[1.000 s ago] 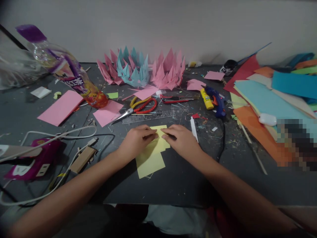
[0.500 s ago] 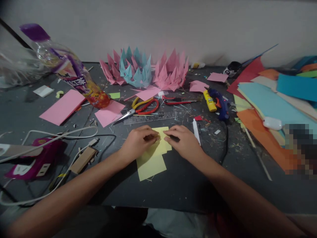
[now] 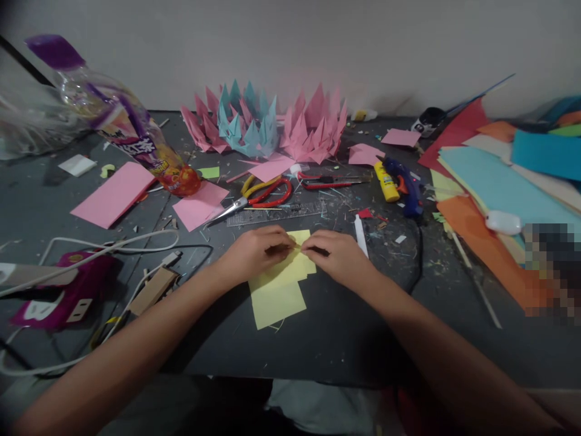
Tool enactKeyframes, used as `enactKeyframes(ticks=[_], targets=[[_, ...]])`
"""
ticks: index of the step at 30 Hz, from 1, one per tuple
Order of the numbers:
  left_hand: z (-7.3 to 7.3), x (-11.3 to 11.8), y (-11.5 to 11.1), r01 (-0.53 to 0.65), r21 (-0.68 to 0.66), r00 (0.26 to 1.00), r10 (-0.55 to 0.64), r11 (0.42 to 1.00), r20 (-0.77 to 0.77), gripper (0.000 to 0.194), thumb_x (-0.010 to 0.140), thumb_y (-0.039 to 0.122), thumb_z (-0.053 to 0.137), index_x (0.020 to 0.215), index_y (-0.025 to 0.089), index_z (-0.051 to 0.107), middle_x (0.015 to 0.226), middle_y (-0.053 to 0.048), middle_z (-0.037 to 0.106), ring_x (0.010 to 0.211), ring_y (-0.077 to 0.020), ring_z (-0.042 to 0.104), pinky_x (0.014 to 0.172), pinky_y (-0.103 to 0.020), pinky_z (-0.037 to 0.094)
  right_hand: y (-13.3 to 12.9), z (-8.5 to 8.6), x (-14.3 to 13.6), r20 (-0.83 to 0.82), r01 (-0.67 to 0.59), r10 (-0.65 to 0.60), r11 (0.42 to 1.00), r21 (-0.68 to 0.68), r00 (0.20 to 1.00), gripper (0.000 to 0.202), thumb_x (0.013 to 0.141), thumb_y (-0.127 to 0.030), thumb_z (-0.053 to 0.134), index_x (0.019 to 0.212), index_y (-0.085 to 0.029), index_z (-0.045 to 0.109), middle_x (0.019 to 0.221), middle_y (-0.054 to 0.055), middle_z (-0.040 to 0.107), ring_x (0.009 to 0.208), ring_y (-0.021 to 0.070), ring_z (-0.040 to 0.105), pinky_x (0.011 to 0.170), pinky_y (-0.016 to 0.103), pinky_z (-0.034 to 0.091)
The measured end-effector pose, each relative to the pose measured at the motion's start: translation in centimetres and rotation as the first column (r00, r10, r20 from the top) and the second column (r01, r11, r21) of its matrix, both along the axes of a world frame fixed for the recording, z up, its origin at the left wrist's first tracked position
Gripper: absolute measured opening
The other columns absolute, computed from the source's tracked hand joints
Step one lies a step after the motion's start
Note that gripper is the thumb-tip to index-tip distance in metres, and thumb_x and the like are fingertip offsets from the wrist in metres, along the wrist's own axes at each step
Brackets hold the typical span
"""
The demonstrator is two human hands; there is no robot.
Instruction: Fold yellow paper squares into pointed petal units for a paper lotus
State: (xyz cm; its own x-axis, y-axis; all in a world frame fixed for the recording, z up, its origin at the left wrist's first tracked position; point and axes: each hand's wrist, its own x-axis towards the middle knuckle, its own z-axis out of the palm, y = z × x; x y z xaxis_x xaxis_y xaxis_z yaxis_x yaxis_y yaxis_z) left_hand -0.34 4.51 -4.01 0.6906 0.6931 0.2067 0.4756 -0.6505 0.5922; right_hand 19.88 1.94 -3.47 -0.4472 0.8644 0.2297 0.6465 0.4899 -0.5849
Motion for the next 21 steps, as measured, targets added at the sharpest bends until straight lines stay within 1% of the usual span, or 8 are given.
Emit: enactKeyframes(ticks=[3,6,9,11,14,17,19,21], targets=[[-0.1,0.0,0.1,0.044,0.018,0.999,-0.044,0.999,-0.005,0.019,0.081,0.01,0.05,0.089,0.015,0.066,0.09,-0.005,0.066,0.078,-0.0135,0.062,0.07,-0.025,0.048,0.0,0.1,-0.1,-0.011,0.045,-0.045,0.999,-0.028,0.999,0.012,0.082,-0.02,0.056,0.077,-0.019,0.067,0.077,0.001,0.068,0.069,0.0139,0.062,0.063,0.024,0.047],[-0.2,0.0,0.2,0.046,0.023,0.999,-0.046,0.999,0.007,0.02,0.081,0.01,0.051,0.092,0.014,0.066,0.089,-0.005,0.067,0.077,-0.0139,0.062,0.07,-0.025,0.049,0.0,0.0,-0.5,-0.034,0.082,-0.084,0.995,-0.055,0.996,0.011,0.08,-0.018,0.056,0.075,-0.019,0.066,0.072,0.001,0.066,0.061,0.0125,0.059,0.058,0.023,0.046],[-0.3,-0.1,0.2,0.045,0.028,0.999,-0.046,0.999,0.023,0.02,0.082,0.01,0.05,0.093,0.014,0.066,0.088,-0.005,0.067,0.077,-0.014,0.063,0.071,-0.025,0.05,-0.1,-0.1,-0.5,-0.02,0.066,-0.066,0.998,-0.016,0.998,0.012,0.08,-0.016,0.055,0.075,-0.018,0.066,0.073,0.002,0.065,0.061,0.0127,0.059,0.058,0.024,0.047],[-0.3,-0.2,0.2,0.07,0.05,0.997,-0.072,0.996,0.023,0.021,0.082,0.009,0.048,0.091,0.015,0.067,0.09,-0.005,0.067,0.08,-0.0141,0.063,0.074,-0.026,0.05,-0.2,-0.3,-0.2,0.015,0.018,-0.018,0.999,0.036,1.0,0.015,0.083,-0.017,0.052,0.079,-0.018,0.066,0.078,0.003,0.067,0.068,0.0147,0.062,0.063,0.026,0.049],[-0.2,-0.4,0.2,0.114,0.116,0.993,-0.114,0.987,-0.005,0.022,0.083,0.008,0.047,0.091,0.015,0.067,0.091,-0.005,0.067,0.083,-0.0143,0.062,0.076,-0.026,0.051,-0.1,-0.4,0.5,0.096,-0.11,0.097,0.985,0.132,0.991,0.023,0.09,-0.018,0.044,0.09,-0.018,0.067,0.087,0.006,0.069,0.082,0.0169,0.063,0.073,0.029,0.051],[-0.2,-0.5,0.1,0.136,0.211,0.99,-0.122,0.968,-0.075,0.022,0.084,0.008,0.047,0.091,0.016,0.067,0.094,-0.005,0.067,0.084,-0.0155,0.062,0.075,-0.028,0.052,0.0,-0.5,1.1,0.191,-0.224,0.184,0.951,0.214,0.964,0.03,0.093,-0.017,0.037,0.096,-0.017,0.067,0.089,0.007,0.069,0.083,0.017,0.063,0.072,0.029,0.052],[-0.1,-0.5,0.1,0.161,0.275,0.982,-0.126,0.948,-0.14,0.021,0.085,0.009,0.048,0.091,0.015,0.067,0.095,-0.005,0.067,0.085,-0.0166,0.063,0.073,-0.028,0.053,0.0,-0.5,1.2,0.233,-0.268,0.21,0.929,0.256,0.95,0.031,0.093,-0.017,0.037,0.095,-0.015,0.067,0.088,0.008,0.068,0.08,0.0171,0.063,0.07,0.029,0.052],[0.2,-0.5,0.0,0.212,0.326,0.967,-0.149,0.921,-0.207,0.018,0.087,0.012,0.048,0.091,0.014,0.066,0.095,-0.006,0.067,0.085,-0.0173,0.063,0.072,-0.029,0.053,-0.1,-0.5,1.1,0.256,-0.292,0.22,0.911,0.291,0.941,0.031,0.093,-0.016,0.036,0.095,-0.013,0.067,0.088,0.009,0.068,0.08,0.0178,0.062,0.07,0.03,0.052]])
